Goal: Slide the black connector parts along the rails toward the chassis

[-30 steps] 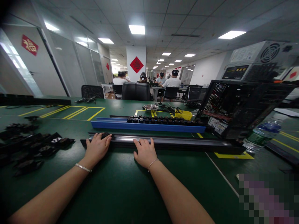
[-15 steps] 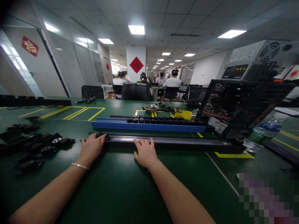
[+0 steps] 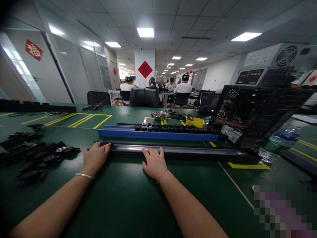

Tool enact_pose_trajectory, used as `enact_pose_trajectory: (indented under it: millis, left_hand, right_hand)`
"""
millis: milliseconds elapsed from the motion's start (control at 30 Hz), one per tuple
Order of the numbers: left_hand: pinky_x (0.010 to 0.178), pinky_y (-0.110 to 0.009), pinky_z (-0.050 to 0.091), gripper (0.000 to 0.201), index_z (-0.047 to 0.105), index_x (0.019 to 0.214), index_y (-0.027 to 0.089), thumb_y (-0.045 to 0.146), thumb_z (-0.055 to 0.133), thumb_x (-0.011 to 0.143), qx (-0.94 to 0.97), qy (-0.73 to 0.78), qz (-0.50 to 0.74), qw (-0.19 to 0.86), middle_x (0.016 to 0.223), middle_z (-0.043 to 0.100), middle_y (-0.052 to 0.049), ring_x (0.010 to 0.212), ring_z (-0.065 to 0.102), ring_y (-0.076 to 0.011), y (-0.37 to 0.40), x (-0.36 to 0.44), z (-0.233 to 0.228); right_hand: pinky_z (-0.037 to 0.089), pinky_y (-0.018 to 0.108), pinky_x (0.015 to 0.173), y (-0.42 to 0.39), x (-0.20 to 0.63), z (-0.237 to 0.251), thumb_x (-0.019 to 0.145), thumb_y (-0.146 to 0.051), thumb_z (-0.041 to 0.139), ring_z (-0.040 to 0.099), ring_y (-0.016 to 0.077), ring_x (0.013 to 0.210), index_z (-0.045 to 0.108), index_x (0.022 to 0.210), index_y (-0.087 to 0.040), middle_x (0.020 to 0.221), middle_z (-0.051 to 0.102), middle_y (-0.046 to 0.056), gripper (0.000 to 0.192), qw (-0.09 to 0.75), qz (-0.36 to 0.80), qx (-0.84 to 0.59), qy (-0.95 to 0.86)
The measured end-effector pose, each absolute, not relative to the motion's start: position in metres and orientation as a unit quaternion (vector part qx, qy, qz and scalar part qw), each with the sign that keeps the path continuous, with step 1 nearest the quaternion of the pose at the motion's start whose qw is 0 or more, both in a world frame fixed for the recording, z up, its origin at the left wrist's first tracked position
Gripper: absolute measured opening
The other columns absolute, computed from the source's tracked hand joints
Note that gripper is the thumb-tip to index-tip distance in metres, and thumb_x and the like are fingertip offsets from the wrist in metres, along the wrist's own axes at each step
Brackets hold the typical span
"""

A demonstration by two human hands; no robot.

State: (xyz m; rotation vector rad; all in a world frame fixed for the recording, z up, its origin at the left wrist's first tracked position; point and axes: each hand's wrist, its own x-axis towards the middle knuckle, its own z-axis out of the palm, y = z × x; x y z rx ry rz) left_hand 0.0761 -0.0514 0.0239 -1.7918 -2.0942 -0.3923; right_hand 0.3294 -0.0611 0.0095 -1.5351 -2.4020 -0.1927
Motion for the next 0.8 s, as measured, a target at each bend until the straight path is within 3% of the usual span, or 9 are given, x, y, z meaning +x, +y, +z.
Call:
enact_pose_trajectory:
  millis: [200, 367, 500, 800]
  left_hand:
    - [0.092, -0.059, 0.031, 0.044, 0.067, 0.101, 0.027, 0.032, 0.024, 0.091, -0.612, -0.76, -0.145, 0.163, 0.117, 0.059, -0.012, 0.11, 0.05, -0.0286, -0.05, 0.068, 0.024]
    - [0.083, -0.041, 0.041, 0.048, 0.069, 0.094, 0.019, 0.036, 0.024, 0.09, -0.591, -0.772, -0.157, 0.173, 0.112, 0.06, -0.013, 0.098, 0.056, -0.0264, -0.043, 0.059, 0.018]
    - [0.075, -0.032, 0.042, 0.052, 0.069, 0.09, 0.015, 0.038, 0.023, 0.089, -0.593, -0.767, -0.152, 0.191, 0.101, 0.063, -0.013, 0.089, 0.058, -0.0239, -0.039, 0.051, 0.015]
    - [0.069, -0.031, 0.042, 0.058, 0.07, 0.086, 0.014, 0.038, 0.018, 0.09, -0.585, -0.77, -0.177, 0.181, 0.094, 0.063, -0.015, 0.082, 0.058, -0.0234, -0.035, 0.039, 0.013]
  right_hand:
    - [0.012, 0.05, 0.105, -0.061, 0.329, 0.01, 0.081, -0.039, 0.046, 0.044, 0.0231, 0.113, 0.039, 0.133, -0.025, 0.123, 0.054, 0.009, 0.054, 0.141, -0.063, -0.532, -0.833]
    - [0.012, 0.051, 0.105, -0.061, 0.329, 0.009, 0.081, -0.038, 0.045, 0.044, 0.0235, 0.113, 0.04, 0.132, -0.025, 0.122, 0.054, 0.009, 0.053, 0.151, -0.059, -0.53, -0.832]
    - [0.012, 0.052, 0.104, -0.061, 0.329, 0.008, 0.081, -0.038, 0.045, 0.044, 0.0237, 0.113, 0.04, 0.132, -0.025, 0.122, 0.054, 0.009, 0.053, 0.149, -0.064, -0.53, -0.833]
    - [0.012, 0.051, 0.105, -0.061, 0.329, 0.008, 0.082, -0.039, 0.045, 0.044, 0.0234, 0.112, 0.039, 0.133, -0.026, 0.123, 0.054, 0.009, 0.053, 0.141, -0.071, -0.533, -0.831]
